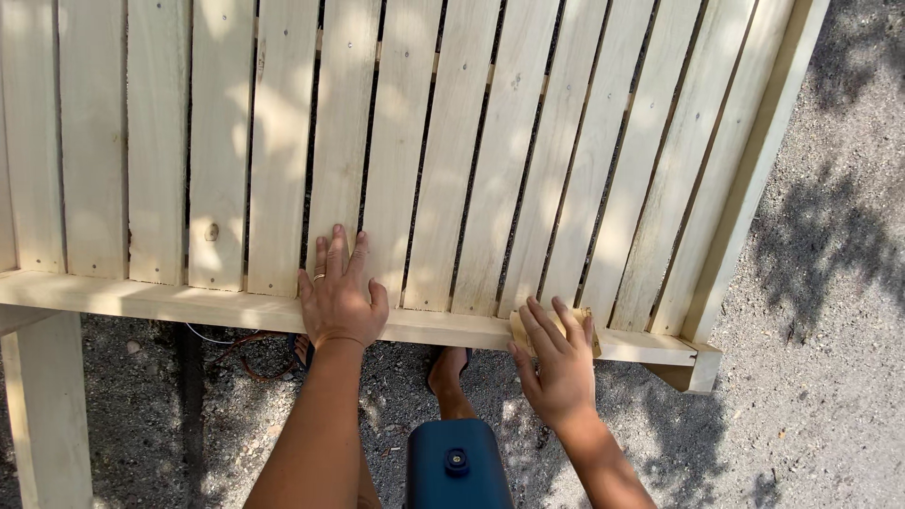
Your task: The person sands a slatted wooden bench outdoors, rubbing sandpaper by hand along the legs, corner blocks, side rails and seat slats. They steady the frame with one hand while sanding different surfaces, working around the legs and along the edges of the seat boards.
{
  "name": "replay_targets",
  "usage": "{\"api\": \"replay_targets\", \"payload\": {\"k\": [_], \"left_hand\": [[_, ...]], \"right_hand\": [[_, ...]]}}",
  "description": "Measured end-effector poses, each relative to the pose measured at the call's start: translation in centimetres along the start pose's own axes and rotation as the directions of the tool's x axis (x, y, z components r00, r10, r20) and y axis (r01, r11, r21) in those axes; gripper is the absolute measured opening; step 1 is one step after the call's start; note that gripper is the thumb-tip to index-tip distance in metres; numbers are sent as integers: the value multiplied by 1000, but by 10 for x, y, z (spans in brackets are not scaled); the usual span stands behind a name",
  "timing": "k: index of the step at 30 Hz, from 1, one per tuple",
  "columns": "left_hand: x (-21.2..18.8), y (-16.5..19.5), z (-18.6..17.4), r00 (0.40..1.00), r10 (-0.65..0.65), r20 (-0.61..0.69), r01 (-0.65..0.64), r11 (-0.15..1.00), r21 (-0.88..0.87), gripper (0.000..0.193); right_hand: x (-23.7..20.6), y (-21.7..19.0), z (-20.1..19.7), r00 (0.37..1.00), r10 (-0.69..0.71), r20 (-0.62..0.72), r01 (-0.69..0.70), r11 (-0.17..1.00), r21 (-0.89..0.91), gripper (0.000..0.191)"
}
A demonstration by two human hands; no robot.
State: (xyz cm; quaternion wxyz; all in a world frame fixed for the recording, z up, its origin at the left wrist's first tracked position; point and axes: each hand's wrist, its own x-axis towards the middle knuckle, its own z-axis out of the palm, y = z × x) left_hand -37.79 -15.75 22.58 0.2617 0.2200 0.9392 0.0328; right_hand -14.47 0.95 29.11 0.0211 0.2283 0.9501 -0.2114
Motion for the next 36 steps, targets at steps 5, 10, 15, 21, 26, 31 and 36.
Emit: {"api": "replay_targets", "payload": {"k": [5, 10, 15, 21, 26, 31, 36], "left_hand": [[0, 0, -3, 1000, 1, 19, -1, 1000, 21, 77], [-2, -1, -2, 1000, 12, -14, -11, 1000, 24, 74], [-4, -4, 2, 996, 51, -68, -52, 999, -8, 72], [-4, -7, 2, 995, 60, -77, -60, 998, 4, 73], [-3, -3, 1, 995, 53, -79, -56, 998, -34, 74], [0, -5, 8, 1000, 9, -17, -9, 1000, -3, 75], [-7, -6, 10, 991, 63, -121, -64, 998, -5, 73]], "right_hand": [[-17, 32, -16, 999, 26, 36, -25, 999, -35, 59], [15, 29, -12, 890, 266, 371, -257, 964, -73, 42], [42, -24, 9, 898, 159, 410, -280, 926, 254, 31], [11, -31, 14, 988, -16, 152, -31, 952, 305, 38], [-12, 52, -24, 881, 430, 198, -396, 898, -189, 36], [20, -10, 21, 926, 274, 258, -302, 950, 77, 37], [35, -55, 33, 928, 124, 351, -246, 911, 330, 38]]}}
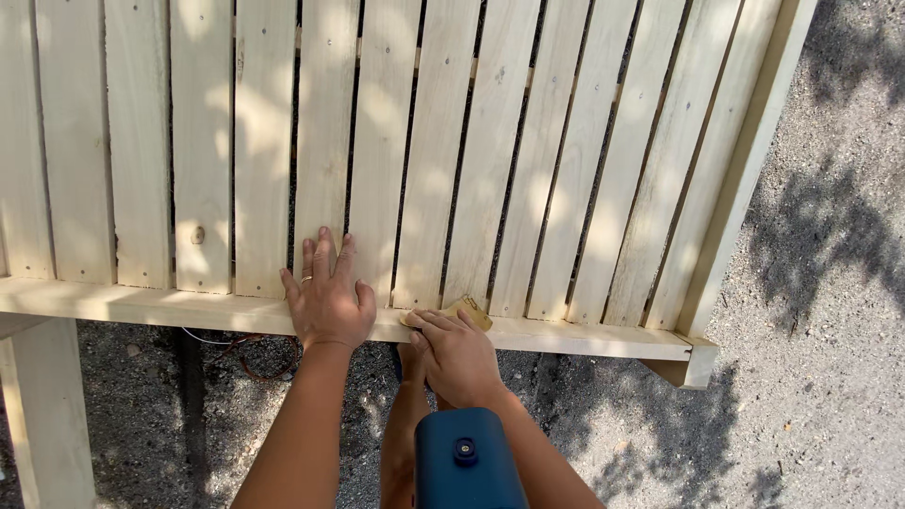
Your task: The person sands a slatted wooden bench outdoors, rubbing sandpaper by hand along the legs, corner blocks, side rails and seat slats. They steady the frame with one hand while sanding different surfaces, working around the legs and along the edges of the seat boards.
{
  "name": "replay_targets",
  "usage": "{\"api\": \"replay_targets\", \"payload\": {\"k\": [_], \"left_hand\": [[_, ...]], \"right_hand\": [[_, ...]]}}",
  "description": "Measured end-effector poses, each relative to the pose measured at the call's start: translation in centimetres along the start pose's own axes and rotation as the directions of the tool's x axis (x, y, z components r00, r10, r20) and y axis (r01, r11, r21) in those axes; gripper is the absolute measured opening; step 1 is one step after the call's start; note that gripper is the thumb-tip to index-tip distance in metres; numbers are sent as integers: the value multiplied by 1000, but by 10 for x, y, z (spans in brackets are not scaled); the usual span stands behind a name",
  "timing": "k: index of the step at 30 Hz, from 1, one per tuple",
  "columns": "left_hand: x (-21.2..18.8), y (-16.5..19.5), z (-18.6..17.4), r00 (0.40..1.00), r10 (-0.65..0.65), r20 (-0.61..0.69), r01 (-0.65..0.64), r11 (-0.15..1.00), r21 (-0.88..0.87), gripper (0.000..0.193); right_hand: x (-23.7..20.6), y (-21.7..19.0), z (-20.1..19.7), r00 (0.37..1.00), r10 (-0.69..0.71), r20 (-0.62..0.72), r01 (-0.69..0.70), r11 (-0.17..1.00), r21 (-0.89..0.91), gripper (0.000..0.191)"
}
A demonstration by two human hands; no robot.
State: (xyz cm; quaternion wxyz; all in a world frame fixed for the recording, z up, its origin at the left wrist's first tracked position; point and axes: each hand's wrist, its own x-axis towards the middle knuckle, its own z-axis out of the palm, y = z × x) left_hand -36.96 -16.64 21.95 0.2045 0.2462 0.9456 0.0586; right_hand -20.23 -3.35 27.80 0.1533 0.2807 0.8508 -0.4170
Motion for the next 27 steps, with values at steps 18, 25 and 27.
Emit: {"api": "replay_targets", "payload": {"k": [18, 25, 27], "left_hand": [[-17, 114, 37, 994, 59, 96, -50, 994, -93, 72], [-17, 117, 36, 992, 53, 118, -44, 996, -80, 72], [-17, 116, 37, 992, 52, 112, -43, 996, -81, 73]], "right_hand": [[-43, 37, -51, 970, 118, -211, -183, 929, -321, 37], [-40, 46, -34, 971, 135, -198, -189, 940, -284, 35], [-36, 43, -29, 967, 149, -208, -204, 939, -275, 36]]}}
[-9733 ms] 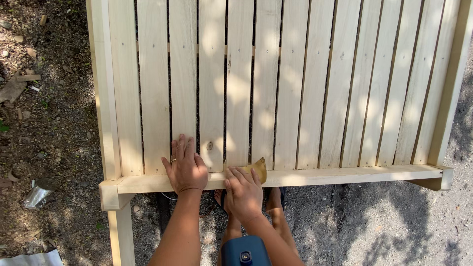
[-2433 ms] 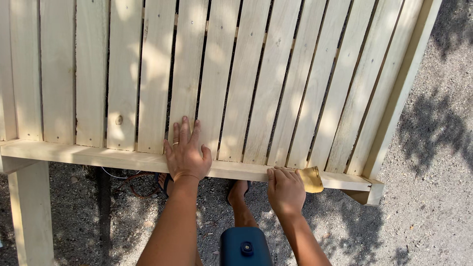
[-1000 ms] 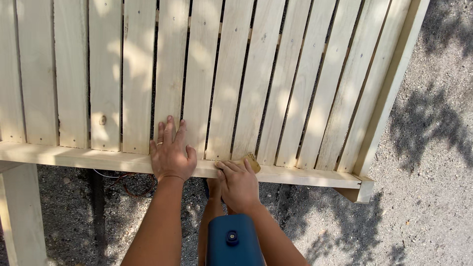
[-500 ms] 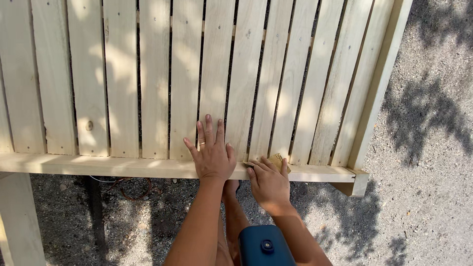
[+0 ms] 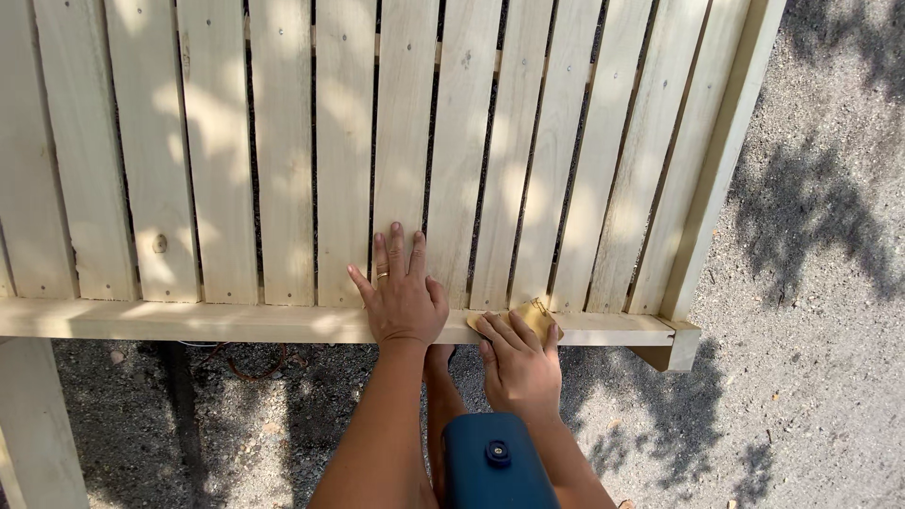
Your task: The person sands a slatted wooden bench outdoors, rubbing sandpaper by hand along the legs, corner blocks, side rails and seat slats. They steady the frame with one hand while sanding different surfaces, working around the legs and along the edges of the seat boards.
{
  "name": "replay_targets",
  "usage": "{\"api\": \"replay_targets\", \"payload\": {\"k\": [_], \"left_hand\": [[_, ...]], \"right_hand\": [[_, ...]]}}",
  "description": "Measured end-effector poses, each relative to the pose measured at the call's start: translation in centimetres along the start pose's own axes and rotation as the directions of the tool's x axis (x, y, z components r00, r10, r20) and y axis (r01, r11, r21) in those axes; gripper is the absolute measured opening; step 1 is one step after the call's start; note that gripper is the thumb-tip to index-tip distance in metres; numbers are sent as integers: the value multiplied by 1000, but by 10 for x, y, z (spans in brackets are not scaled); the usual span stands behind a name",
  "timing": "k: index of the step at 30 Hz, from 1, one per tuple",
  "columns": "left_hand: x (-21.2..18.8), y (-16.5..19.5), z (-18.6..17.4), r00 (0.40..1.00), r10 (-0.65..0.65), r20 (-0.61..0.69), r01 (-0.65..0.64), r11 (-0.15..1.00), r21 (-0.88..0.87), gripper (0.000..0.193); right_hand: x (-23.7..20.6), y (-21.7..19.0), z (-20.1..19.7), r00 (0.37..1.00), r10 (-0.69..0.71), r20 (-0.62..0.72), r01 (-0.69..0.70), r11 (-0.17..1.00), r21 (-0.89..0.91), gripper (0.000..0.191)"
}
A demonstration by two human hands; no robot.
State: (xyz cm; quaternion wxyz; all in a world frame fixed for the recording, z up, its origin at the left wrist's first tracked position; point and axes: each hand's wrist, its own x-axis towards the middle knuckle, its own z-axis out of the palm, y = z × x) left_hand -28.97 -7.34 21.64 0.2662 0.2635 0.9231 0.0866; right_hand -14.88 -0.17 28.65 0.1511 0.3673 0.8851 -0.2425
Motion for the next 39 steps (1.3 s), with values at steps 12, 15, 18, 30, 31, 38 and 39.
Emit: {"api": "replay_targets", "payload": {"k": [12, 15, 18, 30, 31, 38, 39], "left_hand": [[-4, 6, -14, 998, -27, 64, 23, 997, 73, 74], [-7, 8, -18, 996, -33, 82, 27, 997, 70, 71], [-6, 9, -14, 1000, -17, 17, 16, 999, 52, 72], [-7, 3, 12, 1000, -12, 25, 11, 999, 42, 72], [-7, 4, 12, 999, -18, 33, 17, 999, 44, 73], [-8, 5, 7, 999, -23, 48, 21, 999, 36, 71], [-7, 5, 6, 997, -32, 66, 29, 999, 45, 72]], "right_hand": [[-15, 12, -17, 998, 51, -28, -53, 994, -98, 36], [-21, 9, -20, 986, 149, 79, -137, 981, -139, 34], [-14, 2, -19, 993, -63, -95, 60, 998, -35, 36], [-21, 9, -2, 998, -5, -56, 6, 1000, 12, 35], [-22, 12, -3, 996, -24, -91, 24, 1000, -3, 36], [-10, 7, -2, 995, 74, 73, -72, 997, -33, 32], [-8, 6, 0, 998, 52, 24, -52, 999, -5, 33]]}}
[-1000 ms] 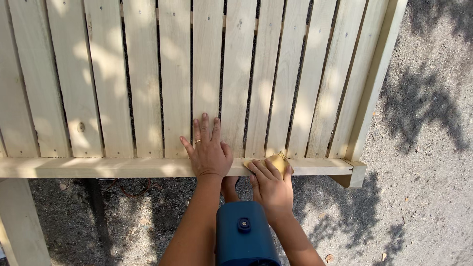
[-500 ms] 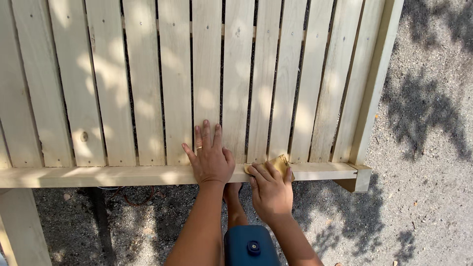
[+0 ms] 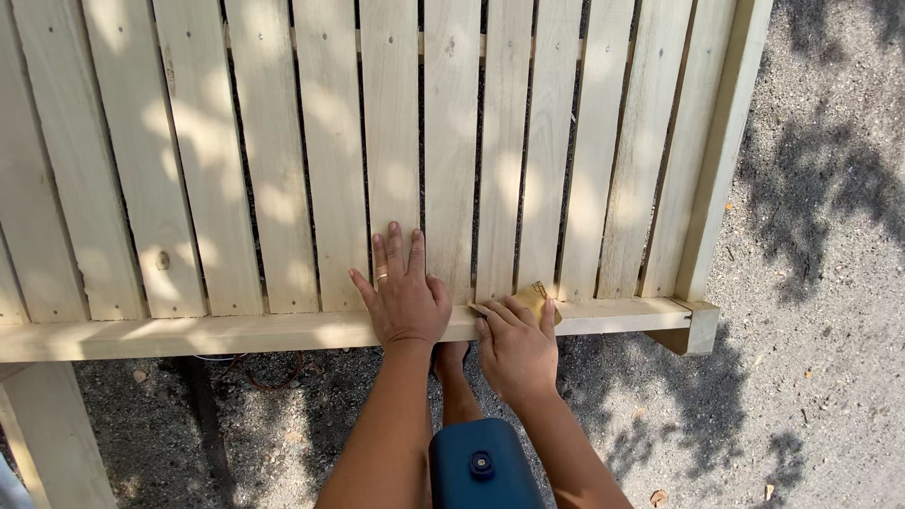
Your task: The person sands a slatted wooden bench outdoors, rubbing sandpaper by hand along the legs, corner blocks, side rails and seat slats. They steady the frame with one hand while sanding different surfaces, working around the legs and along the edges of the seat boards.
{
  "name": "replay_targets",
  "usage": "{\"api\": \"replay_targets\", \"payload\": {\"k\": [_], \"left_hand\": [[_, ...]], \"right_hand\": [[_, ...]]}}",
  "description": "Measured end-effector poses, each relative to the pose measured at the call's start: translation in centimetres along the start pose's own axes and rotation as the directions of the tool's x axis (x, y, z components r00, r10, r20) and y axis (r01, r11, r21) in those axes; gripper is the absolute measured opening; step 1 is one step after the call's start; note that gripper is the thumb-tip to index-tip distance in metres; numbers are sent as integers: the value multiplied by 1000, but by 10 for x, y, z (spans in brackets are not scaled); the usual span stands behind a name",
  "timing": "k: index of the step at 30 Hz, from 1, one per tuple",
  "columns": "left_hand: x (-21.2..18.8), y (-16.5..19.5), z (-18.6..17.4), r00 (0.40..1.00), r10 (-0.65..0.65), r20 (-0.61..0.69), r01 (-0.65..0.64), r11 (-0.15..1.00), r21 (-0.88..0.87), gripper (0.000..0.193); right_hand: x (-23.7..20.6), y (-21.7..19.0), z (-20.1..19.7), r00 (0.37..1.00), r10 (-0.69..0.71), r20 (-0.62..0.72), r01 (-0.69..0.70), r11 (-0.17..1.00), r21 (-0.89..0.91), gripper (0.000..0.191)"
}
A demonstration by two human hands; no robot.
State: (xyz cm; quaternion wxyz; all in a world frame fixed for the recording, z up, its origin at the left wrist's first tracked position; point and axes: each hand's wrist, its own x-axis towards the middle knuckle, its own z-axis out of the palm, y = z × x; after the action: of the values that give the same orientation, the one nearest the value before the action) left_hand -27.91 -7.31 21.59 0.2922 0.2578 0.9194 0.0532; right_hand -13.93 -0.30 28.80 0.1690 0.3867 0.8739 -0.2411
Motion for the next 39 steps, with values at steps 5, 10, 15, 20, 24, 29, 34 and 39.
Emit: {"api": "replay_targets", "payload": {"k": [5, 10, 15, 20, 24, 29, 34, 39], "left_hand": [[1, 2, -6, 1000, 4, -13, -4, 1000, -16, 72], [1, 3, -8, 1000, 5, -15, -5, 1000, -4, 72], [2, 2, -7, 1000, 0, -20, 0, 1000, 30, 72], [0, 2, -7, 999, 11, -34, -11, 1000, 17, 72], [-2, 1, -7, 1000, 1, -23, 0, 1000, 8, 72], [-1, 0, -4, 999, 15, -35, -14, 1000, 19, 73], [-1, -2, 0, 1000, 10, -13, -10, 1000, 15, 72], [-2, -1, 2, 1000, 0, -12, 0, 1000, 13, 73]], "right_hand": [[-2, -1, 3, 995, -37, -92, 41, 998, 49, 35], [-7, 2, -1, 1000, -6, -3, 6, 1000, 12, 34], [-6, 0, 8, 996, -30, -82, 29, 999, -17, 35], [-9, 11, 10, 999, 32, 5, -32, 999, -5, 34], [-16, 28, -13, 994, -73, -79, 67, 995, -68, 37], [-5, 34, -27, 984, 178, 4, -173, 965, -196, 37], [1, 7, -1, 996, -92, 11, 92, 996, -9, 36], [-4, 20, -9, 998, 66, 11, -65, 995, -70, 33]]}}
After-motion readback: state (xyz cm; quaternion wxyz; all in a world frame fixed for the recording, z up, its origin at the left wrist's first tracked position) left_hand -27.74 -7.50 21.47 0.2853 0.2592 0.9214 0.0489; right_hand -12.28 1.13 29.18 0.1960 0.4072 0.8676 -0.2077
